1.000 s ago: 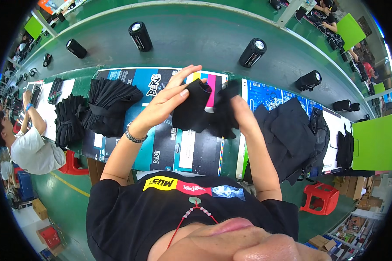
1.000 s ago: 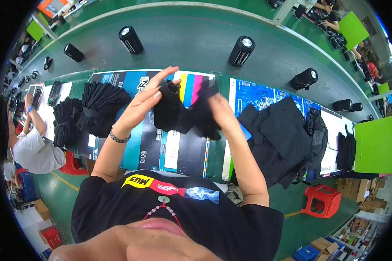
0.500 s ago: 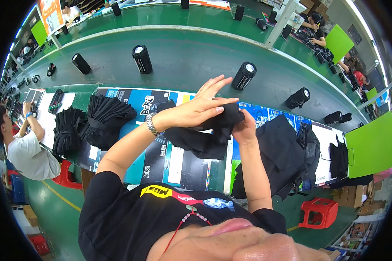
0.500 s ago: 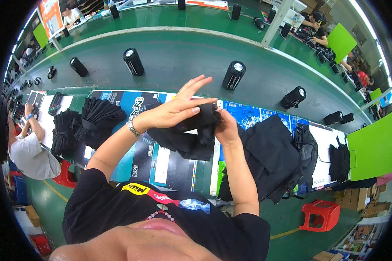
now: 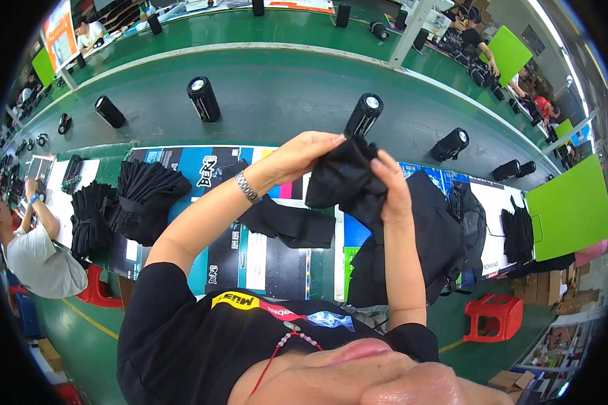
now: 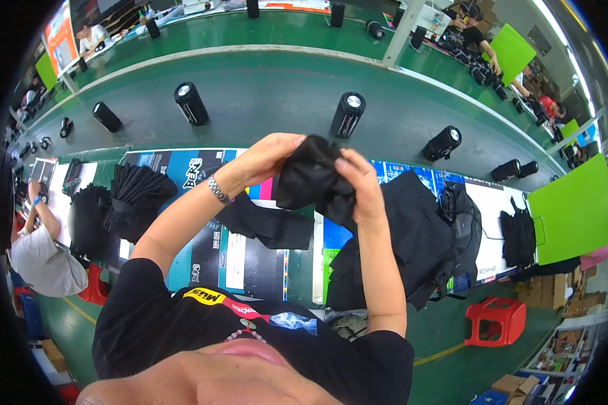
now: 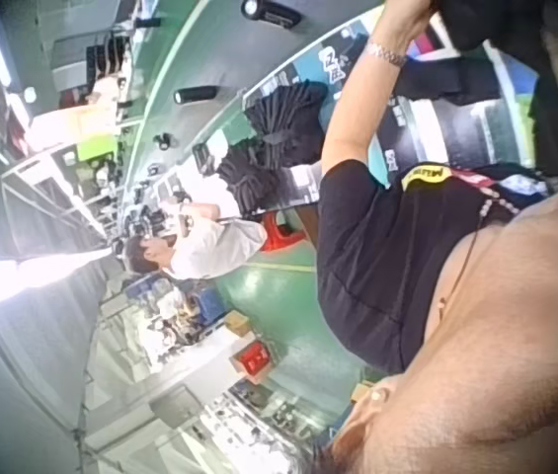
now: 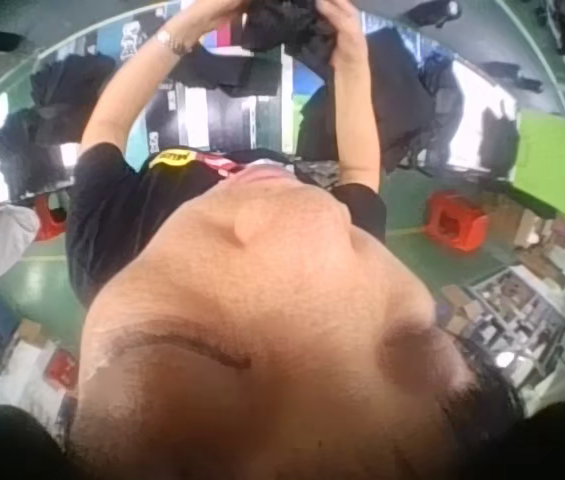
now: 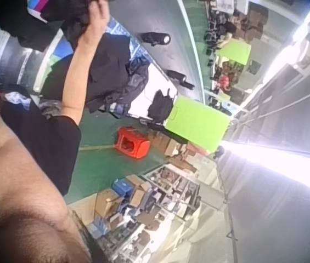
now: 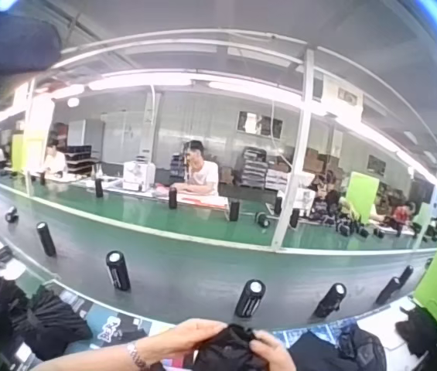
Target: The person fits black fabric covers over cylindrical electronic components by hand and positions them on a workstation table.
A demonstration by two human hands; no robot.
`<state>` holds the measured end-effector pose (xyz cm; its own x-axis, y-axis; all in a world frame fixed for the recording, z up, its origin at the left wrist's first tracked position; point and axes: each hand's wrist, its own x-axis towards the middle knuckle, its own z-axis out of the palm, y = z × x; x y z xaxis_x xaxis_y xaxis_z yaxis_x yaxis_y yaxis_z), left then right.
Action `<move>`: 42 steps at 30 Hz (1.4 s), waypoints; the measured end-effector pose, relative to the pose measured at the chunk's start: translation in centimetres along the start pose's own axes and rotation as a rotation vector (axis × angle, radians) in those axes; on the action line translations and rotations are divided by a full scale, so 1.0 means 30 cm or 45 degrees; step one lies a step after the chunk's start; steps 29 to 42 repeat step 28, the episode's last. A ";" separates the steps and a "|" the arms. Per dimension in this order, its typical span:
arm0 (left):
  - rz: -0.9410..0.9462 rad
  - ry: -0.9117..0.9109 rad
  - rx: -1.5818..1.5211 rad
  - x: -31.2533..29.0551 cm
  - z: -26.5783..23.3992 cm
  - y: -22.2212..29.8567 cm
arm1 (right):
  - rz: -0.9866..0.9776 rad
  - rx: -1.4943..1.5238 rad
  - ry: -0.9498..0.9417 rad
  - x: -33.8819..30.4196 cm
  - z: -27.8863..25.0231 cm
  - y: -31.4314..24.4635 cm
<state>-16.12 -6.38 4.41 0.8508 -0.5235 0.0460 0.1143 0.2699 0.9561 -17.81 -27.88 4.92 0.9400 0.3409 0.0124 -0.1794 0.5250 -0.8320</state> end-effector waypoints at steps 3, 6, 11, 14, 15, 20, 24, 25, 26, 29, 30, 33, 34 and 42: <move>-0.274 0.005 -0.101 0.100 0.016 0.004 | 0.053 0.249 -0.101 0.039 -0.013 -0.062; -0.169 -0.159 0.041 0.237 0.006 -0.029 | 0.104 0.117 -0.003 0.134 -0.206 -0.099; 0.146 0.191 0.344 0.469 -0.044 -0.110 | -0.485 -1.034 0.547 0.337 -0.329 -0.102; 0.630 0.531 0.621 0.585 -0.125 -0.196 | -1.034 -1.559 0.743 0.470 -0.313 -0.056; 0.621 0.648 0.625 0.619 -0.127 -0.211 | -1.020 -1.623 0.825 0.503 -0.327 -0.043; 0.312 0.615 -0.119 0.715 -0.155 -0.200 | -0.690 -1.346 0.850 0.611 -0.359 -0.041; 0.292 0.517 -0.232 0.665 -0.166 -0.124 | -0.527 -0.823 0.760 0.667 -0.363 -0.016; 0.309 0.532 -0.212 0.626 -0.213 -0.110 | -0.510 -0.637 0.658 0.666 -0.309 0.025; 0.334 0.543 -0.192 0.588 -0.263 -0.099 | -0.473 -0.610 0.643 0.657 -0.247 0.052; 0.324 0.579 -0.236 0.535 -0.307 -0.075 | -0.354 -0.582 0.583 0.668 -0.175 0.108; 0.324 0.579 -0.236 0.535 -0.307 -0.075 | -0.354 -0.582 0.583 0.668 -0.175 0.108; 0.324 0.579 -0.236 0.535 -0.307 -0.075 | -0.354 -0.582 0.583 0.668 -0.175 0.108; 0.324 0.579 -0.236 0.535 -0.307 -0.075 | -0.354 -0.582 0.583 0.668 -0.175 0.108; 0.324 0.579 -0.236 0.535 -0.307 -0.075 | -0.354 -0.582 0.583 0.668 -0.175 0.108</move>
